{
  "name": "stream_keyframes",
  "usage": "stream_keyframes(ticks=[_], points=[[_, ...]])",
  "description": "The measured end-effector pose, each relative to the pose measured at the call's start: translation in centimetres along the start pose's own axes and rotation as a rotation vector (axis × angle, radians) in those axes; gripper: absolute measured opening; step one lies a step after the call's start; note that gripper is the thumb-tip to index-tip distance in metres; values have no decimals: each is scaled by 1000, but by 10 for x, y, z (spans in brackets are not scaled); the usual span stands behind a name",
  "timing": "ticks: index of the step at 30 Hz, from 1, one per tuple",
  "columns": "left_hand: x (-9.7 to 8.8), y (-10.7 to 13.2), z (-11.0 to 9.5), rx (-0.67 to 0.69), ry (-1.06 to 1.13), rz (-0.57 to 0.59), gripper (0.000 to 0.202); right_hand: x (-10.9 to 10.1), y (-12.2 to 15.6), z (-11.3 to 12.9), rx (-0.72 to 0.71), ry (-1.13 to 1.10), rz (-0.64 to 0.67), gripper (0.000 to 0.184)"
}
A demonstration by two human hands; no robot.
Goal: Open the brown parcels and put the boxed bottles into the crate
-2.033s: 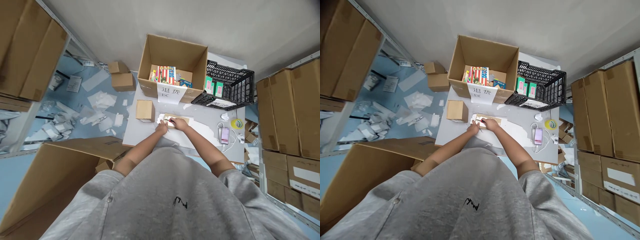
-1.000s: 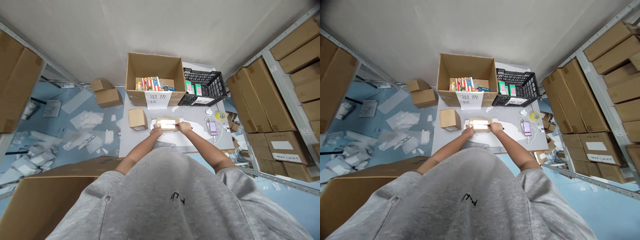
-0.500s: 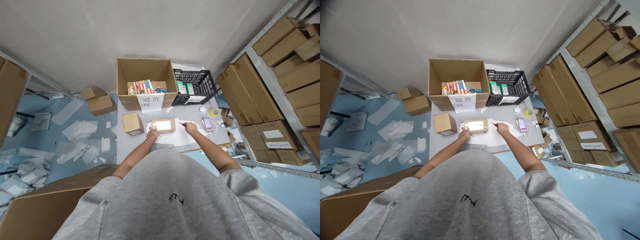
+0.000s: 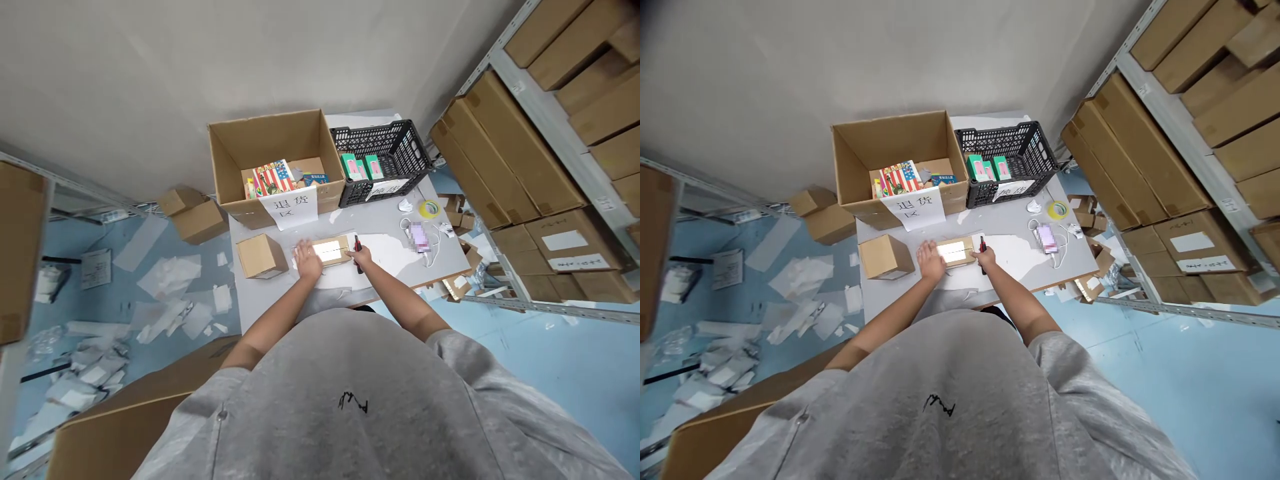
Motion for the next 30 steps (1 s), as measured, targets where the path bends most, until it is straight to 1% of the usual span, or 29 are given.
stream_keyframes(ticks=[1, 2, 3, 4, 6, 8, 10, 13, 14, 17, 19, 24, 30], points=[[3, -6, -12, 140, -3, 23, 72, -1, -3, -1, 7, 2, -6, 47], [8, -13, -23, 250, -4, 68, 71, -2, -5, -1, 14, 6, -11, 48], [12, -19, -32, 328, -8, 113, 69, -3, -7, -2, 22, 9, -15, 48], [17, -26, -39, 376, -12, 147, 68, -3, -9, -2, 26, 9, -21, 48], [25, -36, -49, 421, -20, 192, 67, -2, -9, -1, 20, 9, -30, 46], [31, -42, -53, 445, -27, 214, 67, 2, -6, 0, 3, 23, -29, 41], [36, -42, -55, 469, -41, 222, 69, 6, 1, -1, 12, 12, -17, 35], [40, -39, -53, 486, -57, 223, 71, 12, 16, -10, 67, -77, 13, 23], [41, -38, -53, 487, -54, 227, 71, 15, 22, -13, 86, -119, 43, 23], [40, -38, -53, 473, -29, 244, 70, 25, 36, -19, 109, -212, 185, 33], [38, -38, -54, 446, -10, 265, 70, 30, 41, -20, 107, -213, 237, 40], [35, -38, -54, 387, 17, 332, 70, 30, 46, -17, 86, -94, 191, 50], [38, -40, -53, 392, 74, 311, 68, 29, 43, -11, 78, -16, 192, 46]])
Point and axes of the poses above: each hand's wrist, its own y-axis away from the middle knuckle, its own x-axis out of the palm, z = x × y, the point moved 6 cm from there along -y, towards the middle knuckle, and after that the axes turned 9 degrees about y, right-handed, at the moved point
